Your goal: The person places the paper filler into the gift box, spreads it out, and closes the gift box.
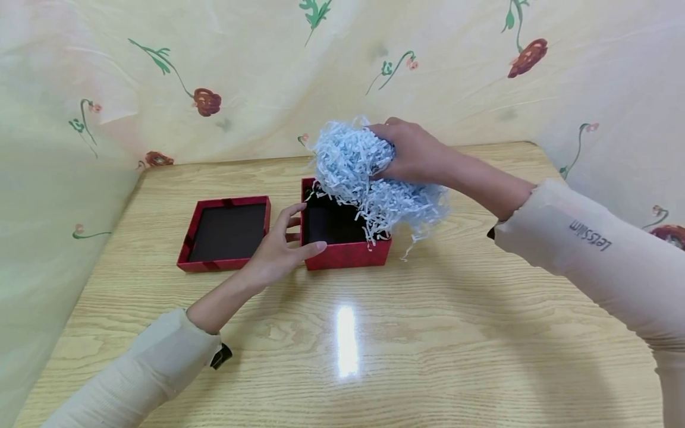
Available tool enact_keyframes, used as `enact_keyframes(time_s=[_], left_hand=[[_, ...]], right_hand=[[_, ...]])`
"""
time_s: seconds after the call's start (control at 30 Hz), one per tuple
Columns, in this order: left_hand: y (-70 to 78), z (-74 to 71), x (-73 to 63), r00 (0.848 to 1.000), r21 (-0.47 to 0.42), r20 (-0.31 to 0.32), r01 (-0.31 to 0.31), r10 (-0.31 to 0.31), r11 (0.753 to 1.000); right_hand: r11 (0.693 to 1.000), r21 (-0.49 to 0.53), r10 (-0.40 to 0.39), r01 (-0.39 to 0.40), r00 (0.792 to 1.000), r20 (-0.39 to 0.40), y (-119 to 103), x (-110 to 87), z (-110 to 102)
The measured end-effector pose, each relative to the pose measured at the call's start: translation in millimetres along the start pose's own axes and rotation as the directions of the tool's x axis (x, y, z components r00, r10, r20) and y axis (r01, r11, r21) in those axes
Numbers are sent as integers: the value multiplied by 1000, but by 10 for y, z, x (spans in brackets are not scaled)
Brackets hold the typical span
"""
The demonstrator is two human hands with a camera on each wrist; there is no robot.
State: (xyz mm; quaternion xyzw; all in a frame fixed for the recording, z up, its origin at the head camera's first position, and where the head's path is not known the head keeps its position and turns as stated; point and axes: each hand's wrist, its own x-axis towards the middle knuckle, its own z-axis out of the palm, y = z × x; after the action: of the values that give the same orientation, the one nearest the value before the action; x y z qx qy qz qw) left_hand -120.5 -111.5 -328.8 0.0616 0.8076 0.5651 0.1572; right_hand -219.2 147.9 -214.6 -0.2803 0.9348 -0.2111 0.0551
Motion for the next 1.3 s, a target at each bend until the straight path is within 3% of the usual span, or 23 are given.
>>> enact_keyframes(time_s=[0.37,0.67,0.9,1.3], left_hand=[[-8,0,10,1000,-2,-2,0,0,1000],[-38,3,10,1000,1,7,-6,6,1000],[-31,6,3,1000,15,0,9,-9,1000],[-7,7,6,1000,16,-1,30,-30,999]], right_hand=[[1000,-7,-16,16,998,58,-61,116,164],[996,-95,10,2,991,131,-143,139,337],[984,-174,0,27,988,153,-179,154,461],[977,-210,-4,42,984,178,-182,152,617]])
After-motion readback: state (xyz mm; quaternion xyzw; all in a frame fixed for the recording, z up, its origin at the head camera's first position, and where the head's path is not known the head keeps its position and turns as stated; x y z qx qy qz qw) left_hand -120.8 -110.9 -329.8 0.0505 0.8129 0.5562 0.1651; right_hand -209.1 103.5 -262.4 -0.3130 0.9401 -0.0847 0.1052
